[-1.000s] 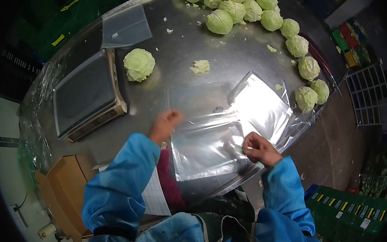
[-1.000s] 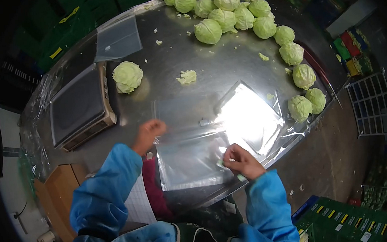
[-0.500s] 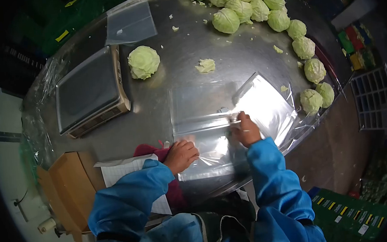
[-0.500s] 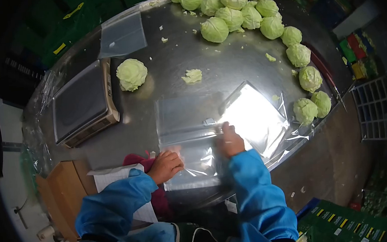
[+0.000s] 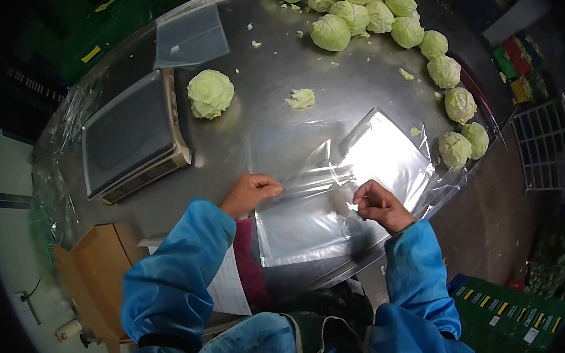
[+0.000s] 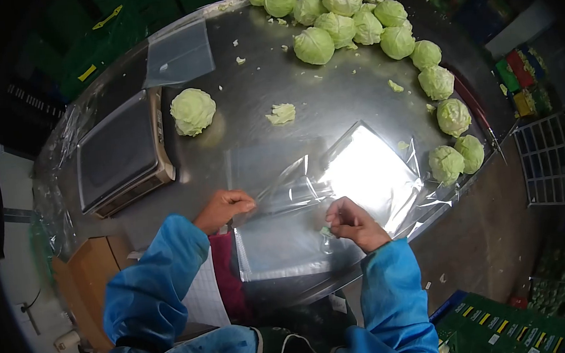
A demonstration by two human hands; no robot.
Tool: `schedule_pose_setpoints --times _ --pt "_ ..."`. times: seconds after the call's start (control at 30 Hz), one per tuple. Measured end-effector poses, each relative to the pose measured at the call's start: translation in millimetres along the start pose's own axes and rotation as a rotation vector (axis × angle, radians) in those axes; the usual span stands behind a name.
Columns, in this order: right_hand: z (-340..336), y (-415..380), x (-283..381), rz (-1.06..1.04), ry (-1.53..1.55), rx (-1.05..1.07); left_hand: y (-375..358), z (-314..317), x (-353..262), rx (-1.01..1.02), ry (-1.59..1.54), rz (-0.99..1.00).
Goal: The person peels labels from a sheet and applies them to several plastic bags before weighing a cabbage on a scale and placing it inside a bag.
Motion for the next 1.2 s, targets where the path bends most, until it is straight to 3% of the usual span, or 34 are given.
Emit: schedule_pose_setpoints --times 0.13,0.2,0.33,0.5,0.6,0.83,0.93,1.07,1.1,1.13,1.17,1.2 --pt "-6 -31 11 0.007 0.053 -0.024 -13 10 4 0.078 0.047 0.01" --pt "-5 -44 17 -0.016 0.099 -0.026 -22 16 4 0.084 -0.109 -0.081" --pt "2 -62 21 -0.056 0.138 -0.033 -30 22 15 0.126 -0.148 -0.059" --pt "12 -76 29 -0.107 0.152 0.007 -34 28 14 0.217 0.267 0.21" --pt "15 -78 22 -0.1 0.163 -0.002 -31 29 18 0.226 0.313 0.223" --pt "16 -72 -4 -0.053 0.235 0.01 -19 26 31 0.204 0.129 0.126" --pt "12 -64 -4 -0.043 0.159 -0.029 -7 14 27 0.084 0.026 0.064" --pt "5 -25 -16 -0.015 -0.001 -0.053 21 -30 11 -0.462 -0.215 -0.04" --pt "-3 -8 -31 -0.035 -0.186 -0.053 25 -33 9 -0.465 -0.215 -0.041" --pt "-9 9 -42 -0.057 -0.37 -0.049 24 -42 3 -0.697 -0.21 0.147" --pt "-12 25 -48 -0.06 -0.369 -0.043 20 -48 -3 -0.925 -0.199 0.342" --pt "-14 38 -51 -0.116 -0.538 -0.06 12 -44 -7 -0.929 -0.195 0.34"
Point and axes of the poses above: each hand's wrist, its own y-axis towards the middle knuckle, its own z-axis out of the palm, x = y × z, the point moved 3 cm from there along y, towards the middle knuckle, and after that the axes turned 2 degrees about x, right-handed, at the moved point
